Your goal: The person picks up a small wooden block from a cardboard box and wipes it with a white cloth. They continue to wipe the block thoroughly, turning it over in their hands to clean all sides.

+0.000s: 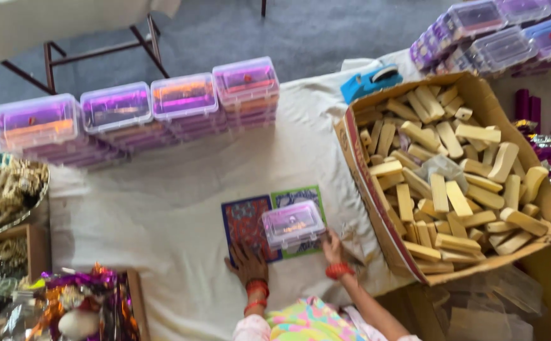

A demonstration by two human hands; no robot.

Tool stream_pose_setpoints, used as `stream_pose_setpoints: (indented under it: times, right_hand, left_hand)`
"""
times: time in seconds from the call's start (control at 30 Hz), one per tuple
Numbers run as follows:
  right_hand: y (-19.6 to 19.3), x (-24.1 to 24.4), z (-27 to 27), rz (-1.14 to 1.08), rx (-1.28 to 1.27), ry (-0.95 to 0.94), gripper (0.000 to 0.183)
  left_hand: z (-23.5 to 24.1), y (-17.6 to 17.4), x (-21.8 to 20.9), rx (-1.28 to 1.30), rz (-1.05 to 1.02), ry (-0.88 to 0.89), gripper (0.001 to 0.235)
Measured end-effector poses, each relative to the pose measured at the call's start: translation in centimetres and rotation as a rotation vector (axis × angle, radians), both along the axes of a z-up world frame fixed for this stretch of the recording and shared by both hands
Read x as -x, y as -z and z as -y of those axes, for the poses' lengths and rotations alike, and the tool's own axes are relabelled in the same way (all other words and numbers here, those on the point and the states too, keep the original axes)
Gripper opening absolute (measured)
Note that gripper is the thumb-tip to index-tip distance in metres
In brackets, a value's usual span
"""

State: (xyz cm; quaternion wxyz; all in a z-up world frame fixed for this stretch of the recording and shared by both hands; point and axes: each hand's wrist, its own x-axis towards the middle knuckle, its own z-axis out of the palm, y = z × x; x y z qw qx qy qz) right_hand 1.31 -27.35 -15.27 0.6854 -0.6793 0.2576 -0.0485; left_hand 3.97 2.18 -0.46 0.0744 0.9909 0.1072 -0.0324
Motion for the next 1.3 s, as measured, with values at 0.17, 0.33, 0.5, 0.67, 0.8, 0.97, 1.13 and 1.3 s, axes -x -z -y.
stream_pose_setpoints:
  times: [0.17, 0.33, 0.5, 0.67, 0.8, 0.97, 1.13, 1.3]
  right_hand:
    - [-11.1, -3.0, -1.8, -0.297, 0.198, -0.044, 0.034]
    - [-10.2, -6.1, 0.4, -0.144, 0.658, -0.201, 0.031]
    - [-9.3, -14.8, 4.6, -0.217, 0.841, -0.122, 0.046]
    - [-6.0, -27.1, 9.0, -0.027, 0.939, 0.003, 0.024]
    - [-4.4, -36.3, 9.9, -0.109, 1.05, 0.154, 0.026]
    - [-7.0, -43.6, 9.2, 0.035, 1.095, 0.265, 0.026]
    - [-5.6, -48.5, 11.3, -0.149, 1.026, 0.271, 0.022]
    - [-8.1, -49.1, 11.2, -0.149, 0.986, 0.158, 0.023]
  left_hand:
    - [0.2, -0.3, 0.0, 0.007, 0.07, -0.02, 0.072]
    - [0.1, -0.4, -0.1, 0.006, 0.054, -0.043, 0.071]
    - [-0.2, 1.5, 0.2, 0.087, 0.229, -0.012, 0.071]
    - [-0.1, 1.1, -0.4, 0.079, 0.31, -0.004, 0.072]
    - [-0.1, 1.2, -0.6, 0.059, 0.533, 0.042, 0.07]
    - [-1.1, 3.9, -0.2, 0.055, 0.445, 0.058, 0.07]
    - [-1.8, 5.7, 0.4, 0.051, 0.361, 0.072, 0.073]
    - [-1.1, 3.8, 0.1, 0.038, 0.443, 0.068, 0.068]
